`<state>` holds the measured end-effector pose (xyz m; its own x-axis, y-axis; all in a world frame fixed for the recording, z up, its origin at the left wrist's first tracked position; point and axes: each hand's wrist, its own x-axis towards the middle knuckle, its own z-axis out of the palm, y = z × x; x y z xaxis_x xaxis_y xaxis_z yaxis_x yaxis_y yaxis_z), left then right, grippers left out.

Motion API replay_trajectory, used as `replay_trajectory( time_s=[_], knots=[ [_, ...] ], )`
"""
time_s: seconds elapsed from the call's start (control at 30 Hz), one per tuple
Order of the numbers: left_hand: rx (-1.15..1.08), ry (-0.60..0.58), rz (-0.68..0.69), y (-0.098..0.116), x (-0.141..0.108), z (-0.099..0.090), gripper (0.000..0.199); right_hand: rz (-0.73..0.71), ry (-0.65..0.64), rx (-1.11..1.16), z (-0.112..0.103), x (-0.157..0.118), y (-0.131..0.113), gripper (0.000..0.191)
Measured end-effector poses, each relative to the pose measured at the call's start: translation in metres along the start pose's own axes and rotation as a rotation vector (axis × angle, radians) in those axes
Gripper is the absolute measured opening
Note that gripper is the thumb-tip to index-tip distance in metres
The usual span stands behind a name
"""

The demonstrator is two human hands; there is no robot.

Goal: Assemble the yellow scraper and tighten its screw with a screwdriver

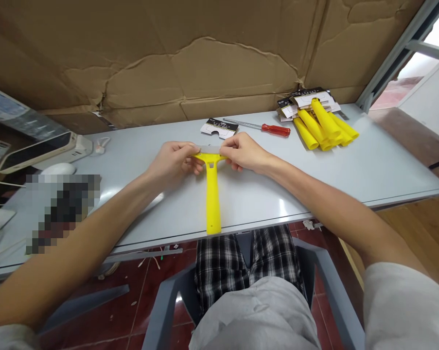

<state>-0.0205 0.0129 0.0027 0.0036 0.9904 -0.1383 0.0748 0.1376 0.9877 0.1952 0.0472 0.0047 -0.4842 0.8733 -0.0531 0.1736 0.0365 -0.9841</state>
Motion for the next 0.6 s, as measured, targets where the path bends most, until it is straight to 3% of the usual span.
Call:
replay_trajectory(
  time_s=[0.23, 0.47, 0.6],
  knots=[
    [0.059, -0.036, 0.032, -0.002, 0.001, -0.004, 0.009, 0.006, -0.025, -0.027, 0.000, 0.003, 0.006, 0.028],
    [0.027, 0.030, 0.027, 0.003, 0.003, -0.003, 0.013, 0.172, -0.001, 0.257, -0.011, 0.009, 0.007, 0.025],
    [0.019, 0.038, 0.041, 0.002, 0.003, -0.003, 0.016, 0.254, -0.049, 0.265, -0.023, 0.011, 0.008, 0.016]
  ],
)
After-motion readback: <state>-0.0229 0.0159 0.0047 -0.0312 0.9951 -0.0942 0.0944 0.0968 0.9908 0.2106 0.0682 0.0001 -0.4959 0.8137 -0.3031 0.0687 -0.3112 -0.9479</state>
